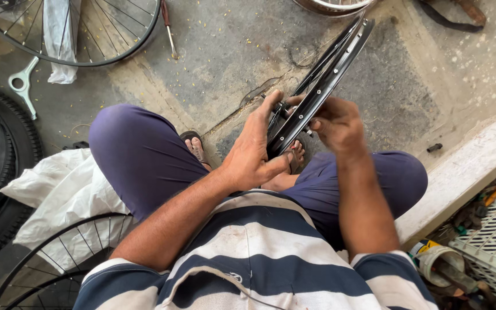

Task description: The person sits on the workshop floor with a bicycle wheel rim across their lap and works around the rim by hand, pressing and turning components at the rim and spokes while rotating the wheel to reach different sections. They continue working around the rim throughout the episode.

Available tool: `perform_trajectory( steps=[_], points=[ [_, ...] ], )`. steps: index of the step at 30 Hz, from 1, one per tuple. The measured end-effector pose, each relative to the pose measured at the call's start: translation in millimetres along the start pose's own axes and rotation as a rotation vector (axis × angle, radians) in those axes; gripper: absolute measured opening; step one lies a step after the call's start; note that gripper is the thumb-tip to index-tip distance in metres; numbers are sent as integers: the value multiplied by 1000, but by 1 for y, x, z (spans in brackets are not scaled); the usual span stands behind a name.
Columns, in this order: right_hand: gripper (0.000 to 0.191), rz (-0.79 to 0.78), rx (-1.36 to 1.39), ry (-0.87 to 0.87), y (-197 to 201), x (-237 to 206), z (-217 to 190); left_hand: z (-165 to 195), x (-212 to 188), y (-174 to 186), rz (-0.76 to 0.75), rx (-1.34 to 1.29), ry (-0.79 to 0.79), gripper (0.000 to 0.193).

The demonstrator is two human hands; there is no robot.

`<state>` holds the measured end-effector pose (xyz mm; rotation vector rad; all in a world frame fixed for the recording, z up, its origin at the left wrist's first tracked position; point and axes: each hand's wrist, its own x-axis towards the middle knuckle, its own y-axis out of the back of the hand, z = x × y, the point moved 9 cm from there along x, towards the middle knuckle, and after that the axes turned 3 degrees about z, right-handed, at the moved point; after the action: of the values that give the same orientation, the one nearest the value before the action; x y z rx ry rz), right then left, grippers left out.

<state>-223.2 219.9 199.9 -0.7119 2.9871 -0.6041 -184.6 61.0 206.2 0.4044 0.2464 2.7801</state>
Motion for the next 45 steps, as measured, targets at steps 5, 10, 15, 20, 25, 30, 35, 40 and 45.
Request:
perform_trajectory(
  steps=[5, 10, 15, 20, 25, 30, 35, 40, 45],
  points=[
    [44, 182, -401, -25, 18, -5, 11, -1, 4, 1, 26, 0, 23, 99],
    [30, 619, -1163, 527, -11, -25, -14, -1, 5, 1, 6, 4, 45, 97],
    [38, 89, -739, 38, -8, 7, 34, 8, 5, 0, 18, 111, -83, 103],
    [31, 627, -840, 476, 3, -10, 27, 8, 6, -1, -16, 64, -90, 106],
    [29, 263, -319, -196, 22, 1, 50, 10, 6, 5, 5, 9, -95, 109],
    [31, 255, -259, -91, 11, -1, 21, 6, 5, 7, 28, -12, -90, 106],
    [34, 674, -1172, 640, -29, -15, -35, 2, 7, -1, 16, 61, -67, 105],
    [29, 538, -1197, 616, -40, -12, -33, 2, 6, 4, 20, -6, -30, 106],
    [27, 210, -218, 286, -5, -6, -18, 2, 6, 2, -11, -24, -10, 104]
  ],
)
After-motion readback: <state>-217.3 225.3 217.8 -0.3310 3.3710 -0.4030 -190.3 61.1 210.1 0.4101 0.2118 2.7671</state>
